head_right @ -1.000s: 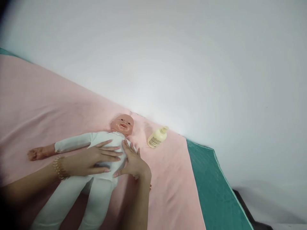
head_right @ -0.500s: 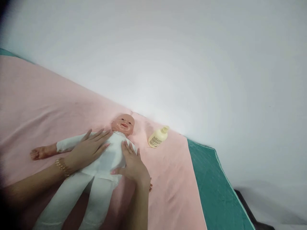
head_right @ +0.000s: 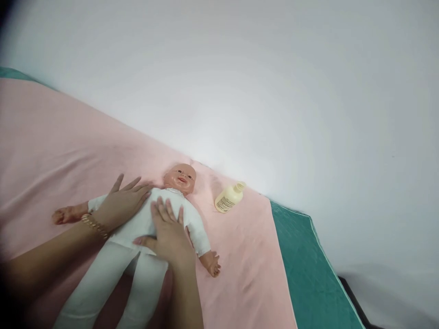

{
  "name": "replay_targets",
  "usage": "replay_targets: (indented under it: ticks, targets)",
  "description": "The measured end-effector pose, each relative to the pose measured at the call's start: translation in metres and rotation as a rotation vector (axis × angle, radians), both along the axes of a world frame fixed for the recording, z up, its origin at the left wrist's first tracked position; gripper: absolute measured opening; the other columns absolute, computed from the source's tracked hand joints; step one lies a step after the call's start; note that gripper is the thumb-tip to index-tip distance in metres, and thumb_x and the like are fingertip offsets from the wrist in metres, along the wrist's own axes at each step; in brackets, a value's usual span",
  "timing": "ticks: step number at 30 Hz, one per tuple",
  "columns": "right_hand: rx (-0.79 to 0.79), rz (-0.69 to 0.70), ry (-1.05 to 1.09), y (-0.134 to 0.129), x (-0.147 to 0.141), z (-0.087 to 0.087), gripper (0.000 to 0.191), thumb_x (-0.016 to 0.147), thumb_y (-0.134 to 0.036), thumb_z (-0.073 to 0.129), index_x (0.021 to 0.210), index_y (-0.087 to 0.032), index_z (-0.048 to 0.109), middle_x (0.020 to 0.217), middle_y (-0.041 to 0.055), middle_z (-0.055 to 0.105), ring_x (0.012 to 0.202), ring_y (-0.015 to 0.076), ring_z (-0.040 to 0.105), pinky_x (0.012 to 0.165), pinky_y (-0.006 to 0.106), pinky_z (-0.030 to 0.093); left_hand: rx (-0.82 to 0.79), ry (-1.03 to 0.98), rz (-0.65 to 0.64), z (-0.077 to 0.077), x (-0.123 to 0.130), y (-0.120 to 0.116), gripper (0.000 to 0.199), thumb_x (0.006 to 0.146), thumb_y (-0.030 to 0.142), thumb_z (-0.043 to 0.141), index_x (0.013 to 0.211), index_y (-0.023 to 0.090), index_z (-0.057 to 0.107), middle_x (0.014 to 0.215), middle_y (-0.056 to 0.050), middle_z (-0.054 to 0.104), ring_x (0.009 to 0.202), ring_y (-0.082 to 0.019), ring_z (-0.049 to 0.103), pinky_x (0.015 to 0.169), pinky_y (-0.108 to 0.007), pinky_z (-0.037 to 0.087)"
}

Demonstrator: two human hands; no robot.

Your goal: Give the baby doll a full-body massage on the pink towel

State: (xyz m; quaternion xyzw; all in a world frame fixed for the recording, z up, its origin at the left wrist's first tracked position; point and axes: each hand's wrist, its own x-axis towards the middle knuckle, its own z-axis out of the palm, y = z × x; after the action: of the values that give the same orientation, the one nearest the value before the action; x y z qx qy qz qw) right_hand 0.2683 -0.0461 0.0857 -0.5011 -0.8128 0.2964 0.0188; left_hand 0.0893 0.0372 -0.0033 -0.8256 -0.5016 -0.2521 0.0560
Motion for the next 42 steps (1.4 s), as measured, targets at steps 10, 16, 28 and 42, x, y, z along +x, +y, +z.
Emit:
replay_targets:
  ticks: [10,16,28,42]
  targets:
    - [-0.189,-0.204,0.031,0.009,0.039,0.004,0.111,0.079,-0.066,0.059,0.151,-0.024,-0.013,0.16,0.0002,-0.014,0.147,0.0174,-0.018,0.119,0.046,-0.012,-0.051,-0.078,-0.027,0.002,0.0,0.0,0.044,0.099,0.029,0.026,0.124,0.019,0.061,0.128,-0.011,0.063,0.126,-0.03,0.051,0.115,-0.059,0.009]
    - [-0.231,-0.259,0.004,0.008,0.059,0.004,0.125,0.067,-0.063,0.073,0.152,-0.023,-0.009,0.161,0.004,-0.009,0.148,0.0208,-0.017,0.117,0.047,-0.017,-0.066,-0.125,-0.106,0.014,0.001,-0.001,0.044,0.1,0.03,0.026,0.129,0.017,0.058,0.135,-0.01,0.058,0.13,-0.027,0.048,0.117,-0.054,0.015]
    - [-0.196,-0.237,0.018,0.009,0.063,-0.002,0.124,0.066,-0.055,0.076,0.152,-0.023,-0.006,0.161,0.0043,-0.006,0.148,0.0205,-0.014,0.118,0.046,-0.013,-0.319,-0.232,-1.056,0.038,0.023,-0.046,0.024,0.097,0.036,0.054,0.115,0.027,0.068,0.117,0.002,0.07,0.107,-0.013,0.065,0.113,-0.027,0.032]
    - [-0.207,-0.246,0.033,0.008,0.063,-0.001,0.125,0.066,-0.061,0.075,0.152,-0.022,-0.006,0.161,0.0046,-0.007,0.148,0.0203,-0.015,0.118,0.045,-0.015,-0.135,-0.105,-0.236,0.015,0.021,-0.029,0.056,0.1,0.051,0.031,0.146,0.023,0.041,0.149,-0.007,0.042,0.139,-0.027,0.035,0.117,-0.052,0.013]
